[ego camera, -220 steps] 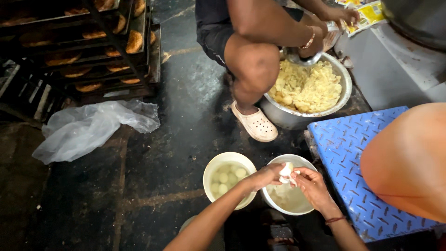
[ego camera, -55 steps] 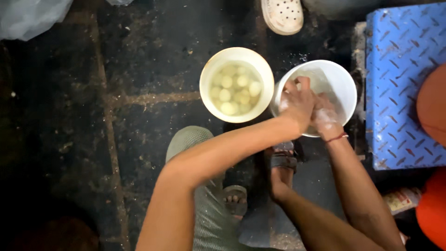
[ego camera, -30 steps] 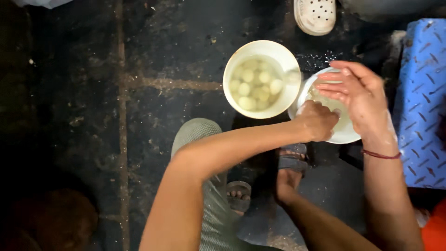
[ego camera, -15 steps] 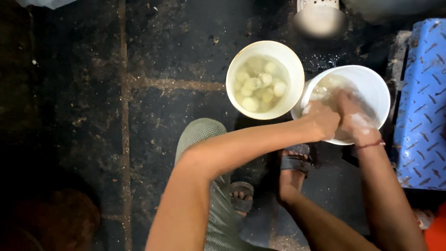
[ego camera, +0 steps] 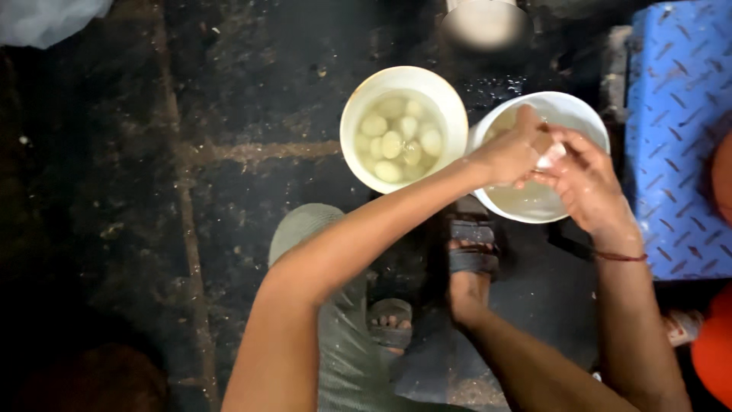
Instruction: The person peels boiled eggs by hand and places the peeled eggs into a bowl of water on the floor.
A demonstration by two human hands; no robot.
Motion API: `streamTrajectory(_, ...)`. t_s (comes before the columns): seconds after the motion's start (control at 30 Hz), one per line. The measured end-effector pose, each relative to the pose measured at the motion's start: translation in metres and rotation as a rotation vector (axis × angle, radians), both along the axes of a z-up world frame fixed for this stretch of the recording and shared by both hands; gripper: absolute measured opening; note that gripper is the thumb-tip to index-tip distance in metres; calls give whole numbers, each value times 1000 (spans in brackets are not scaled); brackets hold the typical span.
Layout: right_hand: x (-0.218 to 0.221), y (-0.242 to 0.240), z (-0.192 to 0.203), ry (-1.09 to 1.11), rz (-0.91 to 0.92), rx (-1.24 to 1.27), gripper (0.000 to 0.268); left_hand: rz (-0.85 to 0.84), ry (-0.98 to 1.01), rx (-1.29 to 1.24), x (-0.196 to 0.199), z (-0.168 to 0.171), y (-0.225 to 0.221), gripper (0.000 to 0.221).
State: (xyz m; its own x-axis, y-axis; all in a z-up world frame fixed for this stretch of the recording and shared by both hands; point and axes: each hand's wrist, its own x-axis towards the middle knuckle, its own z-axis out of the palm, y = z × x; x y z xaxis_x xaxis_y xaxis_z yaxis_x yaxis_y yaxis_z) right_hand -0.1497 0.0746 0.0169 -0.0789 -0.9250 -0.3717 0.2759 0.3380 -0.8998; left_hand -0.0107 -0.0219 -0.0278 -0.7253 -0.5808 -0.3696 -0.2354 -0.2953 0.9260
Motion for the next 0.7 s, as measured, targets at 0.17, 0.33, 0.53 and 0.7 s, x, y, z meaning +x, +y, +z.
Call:
streamTrajectory(0.17, 5, -1, 13, 543, 45, -188, 44, 144, 61, 131, -5, 3, -8, 47)
streamTrajectory(0.33, 8, -16, 45, 909, -113, -240, 42, 88, -48, -245, 10, 15, 11, 43)
streamTrajectory(0.53, 11, -25, 70, 1231, -302, -709, 47, -38, -154, -595, 32, 58, 19, 47)
streamTrajectory(0.7, 4, -38, 40, 1637, -121, -544, 40, -70, -327, -720, 37, 76, 3, 29)
